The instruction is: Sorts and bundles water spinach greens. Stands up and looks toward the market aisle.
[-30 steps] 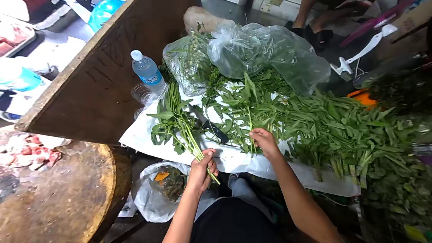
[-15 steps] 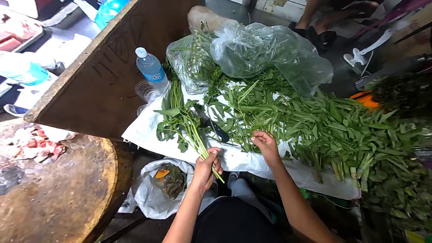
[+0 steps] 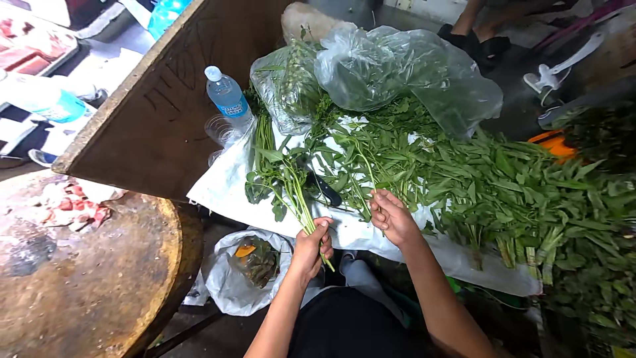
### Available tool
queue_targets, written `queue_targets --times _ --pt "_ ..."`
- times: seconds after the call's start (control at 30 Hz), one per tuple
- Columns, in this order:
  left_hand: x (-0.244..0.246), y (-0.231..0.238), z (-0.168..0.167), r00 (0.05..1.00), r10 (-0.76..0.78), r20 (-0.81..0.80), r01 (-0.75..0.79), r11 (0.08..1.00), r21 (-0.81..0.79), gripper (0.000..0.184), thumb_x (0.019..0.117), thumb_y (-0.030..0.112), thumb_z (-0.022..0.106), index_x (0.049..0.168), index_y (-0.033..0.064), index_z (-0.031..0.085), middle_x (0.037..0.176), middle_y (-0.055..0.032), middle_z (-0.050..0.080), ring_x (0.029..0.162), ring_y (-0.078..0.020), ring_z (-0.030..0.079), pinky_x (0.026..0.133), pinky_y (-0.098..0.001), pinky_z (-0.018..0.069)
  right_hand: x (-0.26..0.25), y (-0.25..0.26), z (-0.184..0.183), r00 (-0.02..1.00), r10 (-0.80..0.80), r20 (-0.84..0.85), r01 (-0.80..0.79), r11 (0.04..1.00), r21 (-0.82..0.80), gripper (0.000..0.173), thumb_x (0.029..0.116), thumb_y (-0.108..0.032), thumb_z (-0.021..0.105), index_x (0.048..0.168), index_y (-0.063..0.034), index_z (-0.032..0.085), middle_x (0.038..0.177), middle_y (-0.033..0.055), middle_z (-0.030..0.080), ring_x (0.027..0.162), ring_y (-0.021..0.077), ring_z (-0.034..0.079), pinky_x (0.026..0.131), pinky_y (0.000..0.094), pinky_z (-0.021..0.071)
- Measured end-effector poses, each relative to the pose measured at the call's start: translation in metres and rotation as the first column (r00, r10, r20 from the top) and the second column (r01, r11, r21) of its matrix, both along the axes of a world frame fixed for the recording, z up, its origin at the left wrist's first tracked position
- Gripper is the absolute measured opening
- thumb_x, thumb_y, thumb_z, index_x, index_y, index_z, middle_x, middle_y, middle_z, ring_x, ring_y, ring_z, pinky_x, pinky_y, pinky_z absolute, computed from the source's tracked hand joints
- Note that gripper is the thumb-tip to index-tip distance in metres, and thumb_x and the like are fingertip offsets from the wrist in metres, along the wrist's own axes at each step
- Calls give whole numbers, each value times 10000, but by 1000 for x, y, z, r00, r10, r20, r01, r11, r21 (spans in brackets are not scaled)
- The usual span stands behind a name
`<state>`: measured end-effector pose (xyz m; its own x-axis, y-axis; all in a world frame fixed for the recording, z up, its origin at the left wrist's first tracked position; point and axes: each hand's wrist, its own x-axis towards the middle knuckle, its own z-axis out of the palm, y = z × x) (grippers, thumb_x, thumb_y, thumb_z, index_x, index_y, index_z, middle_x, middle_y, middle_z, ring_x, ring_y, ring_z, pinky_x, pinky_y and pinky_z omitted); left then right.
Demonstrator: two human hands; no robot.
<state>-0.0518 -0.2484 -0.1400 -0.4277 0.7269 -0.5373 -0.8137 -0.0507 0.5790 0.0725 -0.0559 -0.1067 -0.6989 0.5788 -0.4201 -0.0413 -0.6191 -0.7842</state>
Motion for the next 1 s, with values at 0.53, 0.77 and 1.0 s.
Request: queue_targets --times 0.53,0.77,1.0 --pt "16 12 6 998 -63 25 64 998 -26 335 1123 255 386 1149 12 614 649 4 501 433 -73 459 404 -211 449 -13 -27 0 984 119 133 -160 921 355 303 923 -7 611 1216 61 645 1032 114 705 925 172 678 866 338 572" --pt "13 10 -2 990 -142 -27 137 980 -143 443 1130 355 334 946 37 581 649 -26 574 429 -68 474 393 -201 425 -32 -62 -7 917 257 304 -360 861 360 251 911 -26 694 1154 35 712 993 106 735 812 116 694 765 273 594" --pt "15 8 -18 985 -167 43 171 976 -137 518 1125 435 294 920 53 579 638 -32 561 446 -86 483 390 -208 403 -30 -65 -8 847 314 428 -460 837 296 182 920 -19 718 1098 16 726 925 94 740 737 104 689 732 268 595"
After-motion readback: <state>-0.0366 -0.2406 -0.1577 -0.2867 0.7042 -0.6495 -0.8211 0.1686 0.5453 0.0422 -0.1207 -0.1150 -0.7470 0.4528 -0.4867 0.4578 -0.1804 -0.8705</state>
